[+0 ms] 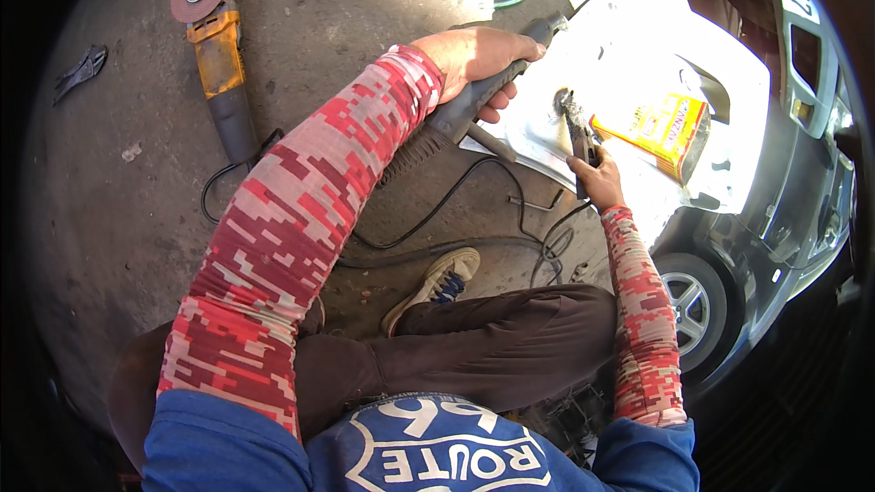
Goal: The person works on a white car bumper lying on the floor. They use a hammer to tap a spot, then retrieve and plug in an angle grinder to grind the same area. They also remove a small plastic piece from the bumper and handle a welding electrode.
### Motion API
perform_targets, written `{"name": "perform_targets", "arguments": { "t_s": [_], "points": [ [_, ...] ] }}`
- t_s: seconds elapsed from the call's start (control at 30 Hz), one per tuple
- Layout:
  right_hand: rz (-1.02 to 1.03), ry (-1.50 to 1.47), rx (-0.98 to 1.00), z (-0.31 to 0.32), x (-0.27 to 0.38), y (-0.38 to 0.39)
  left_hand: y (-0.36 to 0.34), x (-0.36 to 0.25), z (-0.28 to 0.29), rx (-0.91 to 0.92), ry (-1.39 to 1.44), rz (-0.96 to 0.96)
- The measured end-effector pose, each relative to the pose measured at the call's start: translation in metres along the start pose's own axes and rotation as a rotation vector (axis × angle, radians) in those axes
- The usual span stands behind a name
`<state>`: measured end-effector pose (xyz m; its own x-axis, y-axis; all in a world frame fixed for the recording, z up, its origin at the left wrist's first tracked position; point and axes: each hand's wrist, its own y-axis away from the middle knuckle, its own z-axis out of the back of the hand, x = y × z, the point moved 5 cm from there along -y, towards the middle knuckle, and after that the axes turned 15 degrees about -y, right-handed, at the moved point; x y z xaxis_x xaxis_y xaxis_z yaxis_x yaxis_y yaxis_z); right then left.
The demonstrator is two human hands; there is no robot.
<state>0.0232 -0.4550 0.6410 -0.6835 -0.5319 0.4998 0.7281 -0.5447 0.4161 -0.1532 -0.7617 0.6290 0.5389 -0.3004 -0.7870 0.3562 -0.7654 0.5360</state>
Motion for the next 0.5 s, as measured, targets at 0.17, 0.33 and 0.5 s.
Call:
{"name": "perform_targets", "arguments": {
  "t_s": [0.17,0.33,0.5],
  "points": [
    [-0.042,-0.021,0.026,-0.002,-0.005,-0.002,-0.005,0.006,-0.009,0.075,-0.035,0.008],
    [-0.007,-0.003,0.009,-0.005,-0.004,-0.001,-0.001,0.011,-0.015,0.132,-0.012,0.021],
    [0.010,0.041,-0.021,-0.008,-0.004,0.003,0.002,0.021,-0.023,0.205,-0.028,0.052]
  ]
}}
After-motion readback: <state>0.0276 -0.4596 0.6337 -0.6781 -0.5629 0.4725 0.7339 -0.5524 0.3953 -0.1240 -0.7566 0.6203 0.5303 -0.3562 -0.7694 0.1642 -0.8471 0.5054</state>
